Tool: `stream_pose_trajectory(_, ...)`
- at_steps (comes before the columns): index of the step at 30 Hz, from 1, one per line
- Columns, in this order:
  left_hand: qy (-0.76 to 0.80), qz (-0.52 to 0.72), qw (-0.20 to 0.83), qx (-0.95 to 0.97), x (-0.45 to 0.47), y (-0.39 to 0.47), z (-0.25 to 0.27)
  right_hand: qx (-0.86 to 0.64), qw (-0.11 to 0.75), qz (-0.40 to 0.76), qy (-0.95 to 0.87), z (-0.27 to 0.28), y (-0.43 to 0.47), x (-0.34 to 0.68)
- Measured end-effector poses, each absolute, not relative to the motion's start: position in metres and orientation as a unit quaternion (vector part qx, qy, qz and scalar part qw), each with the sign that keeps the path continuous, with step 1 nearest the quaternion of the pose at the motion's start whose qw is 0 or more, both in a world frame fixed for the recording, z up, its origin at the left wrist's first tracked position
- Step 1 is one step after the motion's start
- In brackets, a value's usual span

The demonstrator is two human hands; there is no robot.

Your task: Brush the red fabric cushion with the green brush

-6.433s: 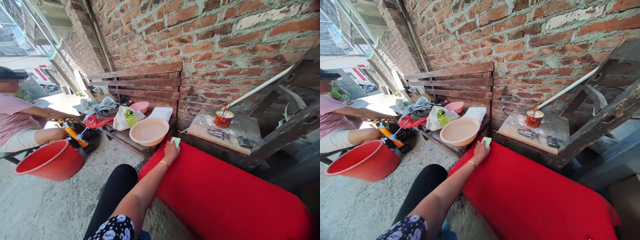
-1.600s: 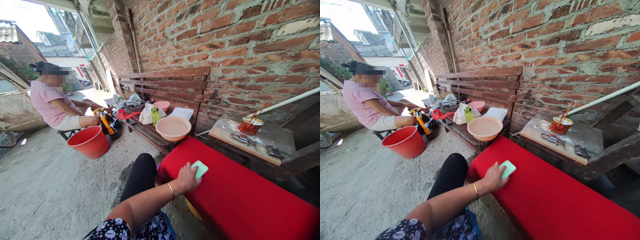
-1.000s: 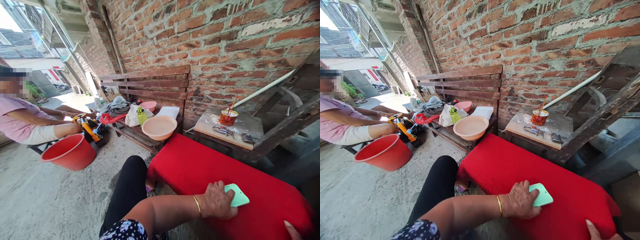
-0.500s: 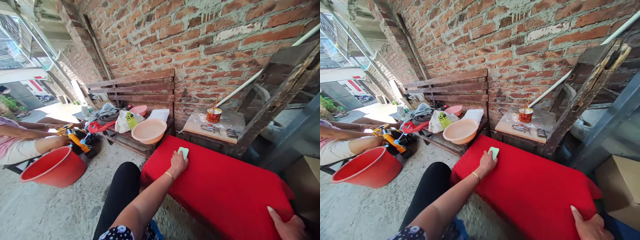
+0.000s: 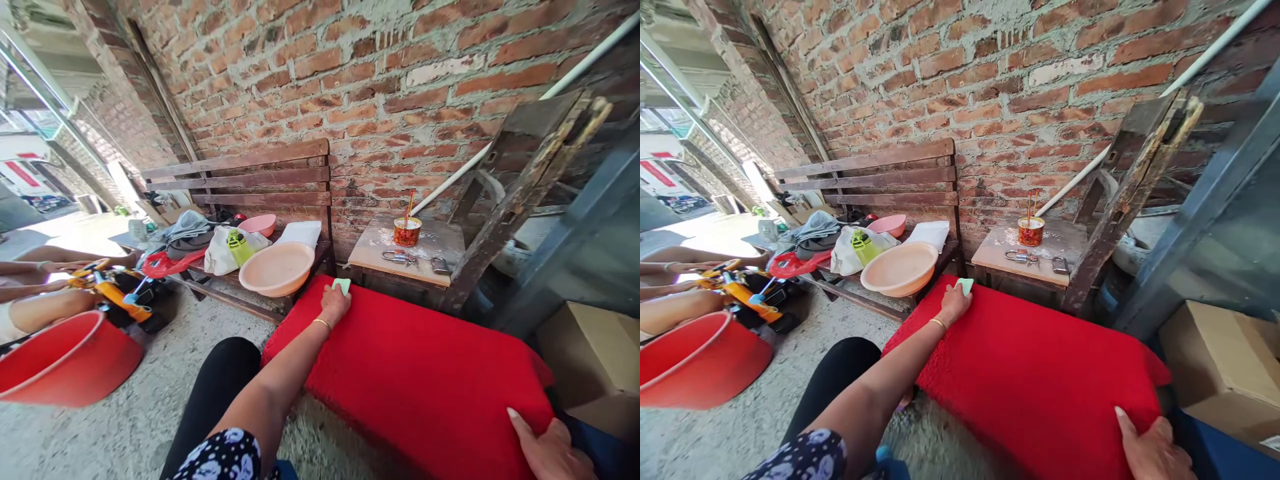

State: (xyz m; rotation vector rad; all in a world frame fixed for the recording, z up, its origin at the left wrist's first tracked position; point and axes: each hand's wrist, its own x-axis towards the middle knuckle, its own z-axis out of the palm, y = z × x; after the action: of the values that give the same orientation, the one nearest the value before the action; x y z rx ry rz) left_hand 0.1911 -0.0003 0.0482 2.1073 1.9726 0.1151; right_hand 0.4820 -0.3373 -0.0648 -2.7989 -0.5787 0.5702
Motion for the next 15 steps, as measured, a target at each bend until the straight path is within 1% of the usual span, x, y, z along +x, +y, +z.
stream_pose_trajectory(4, 0.690, 0.033, 0.130, 0.711, 0.212, -0.001, 0.041, -0.956, 0.111, 0.189, -0.197, -0.039, -0.334, 0.464)
stream_pose_trajectory(8, 0.638, 0.056, 0.143, 0.755, 0.283, -0.053, 0.027, -0.957, 0.108, 0.176, -0.204, -0.035, -0.334, 0.460)
stream_pose_trajectory(12, 0.525, 0.052, 0.174, 0.831, 0.360, -0.129, 0.022, -0.955, 0.109, 0.184, -0.207, -0.045, -0.337, 0.462)
stream_pose_trajectory(15, 0.374, -0.009, 0.238, 0.896, 0.388, -0.177, 0.030, -0.955, 0.133, 0.172, -0.200, -0.055, -0.341, 0.462)
